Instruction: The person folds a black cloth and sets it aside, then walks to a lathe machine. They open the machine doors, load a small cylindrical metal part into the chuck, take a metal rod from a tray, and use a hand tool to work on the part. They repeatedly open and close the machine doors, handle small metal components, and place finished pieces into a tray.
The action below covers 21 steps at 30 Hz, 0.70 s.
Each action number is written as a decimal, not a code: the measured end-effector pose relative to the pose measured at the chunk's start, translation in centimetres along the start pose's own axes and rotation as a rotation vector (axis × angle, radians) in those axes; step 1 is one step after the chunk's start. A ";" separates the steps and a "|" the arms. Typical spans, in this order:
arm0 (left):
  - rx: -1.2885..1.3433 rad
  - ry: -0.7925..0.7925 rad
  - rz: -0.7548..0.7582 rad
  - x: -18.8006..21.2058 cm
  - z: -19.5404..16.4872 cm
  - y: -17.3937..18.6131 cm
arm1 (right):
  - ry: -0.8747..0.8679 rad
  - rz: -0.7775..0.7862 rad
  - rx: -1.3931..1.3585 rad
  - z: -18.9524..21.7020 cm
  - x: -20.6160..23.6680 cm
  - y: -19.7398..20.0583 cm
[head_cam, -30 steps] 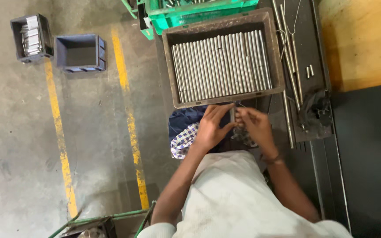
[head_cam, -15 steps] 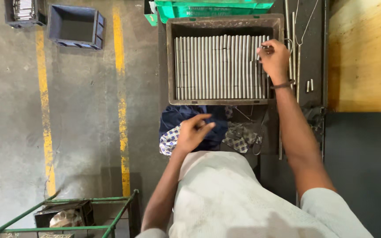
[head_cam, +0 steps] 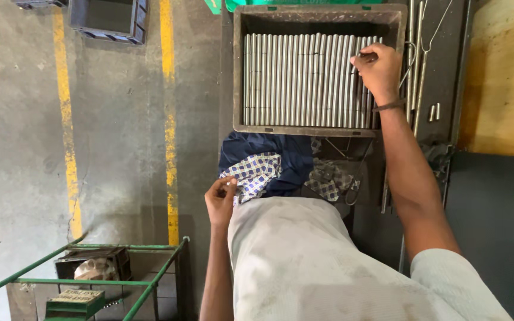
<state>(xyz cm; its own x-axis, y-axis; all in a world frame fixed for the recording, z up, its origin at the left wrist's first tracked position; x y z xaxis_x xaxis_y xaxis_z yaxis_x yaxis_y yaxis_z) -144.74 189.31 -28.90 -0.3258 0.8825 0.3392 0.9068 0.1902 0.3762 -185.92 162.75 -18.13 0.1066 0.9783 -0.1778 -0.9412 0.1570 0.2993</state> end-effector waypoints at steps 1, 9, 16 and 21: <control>-0.004 -0.030 -0.001 -0.1 -0.5 -0.1 | 0.009 0.003 0.006 0.1 0.0 0.0; -0.079 -0.057 0.029 -0.7 -2.0 -0.7 | -0.025 0.091 0.048 -0.4 0.0 -0.2; -0.101 -0.069 0.031 -0.9 -2.5 -0.8 | 0.148 0.114 0.145 1.2 0.0 -0.5; -0.113 -0.087 0.028 -0.8 -2.7 -0.7 | -0.049 0.151 0.090 -0.4 -0.4 -0.7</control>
<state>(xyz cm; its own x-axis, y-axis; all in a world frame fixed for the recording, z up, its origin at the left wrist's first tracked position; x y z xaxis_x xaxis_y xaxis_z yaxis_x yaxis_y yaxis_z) -145.85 187.26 -27.14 -0.2721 0.9215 0.2770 0.8778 0.1198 0.4638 -185.42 162.20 -18.61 -0.0162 0.9967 -0.0791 -0.9153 0.0171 0.4025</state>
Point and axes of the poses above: each hand's wrist, its own x-axis away from the middle knuckle, its own y-axis out of the back of the hand, z = x × y, the point moved 9 cm from there along -x, towards the middle knuckle, and after that the axes turned 13 degrees about -x, right-handed, at the moved point
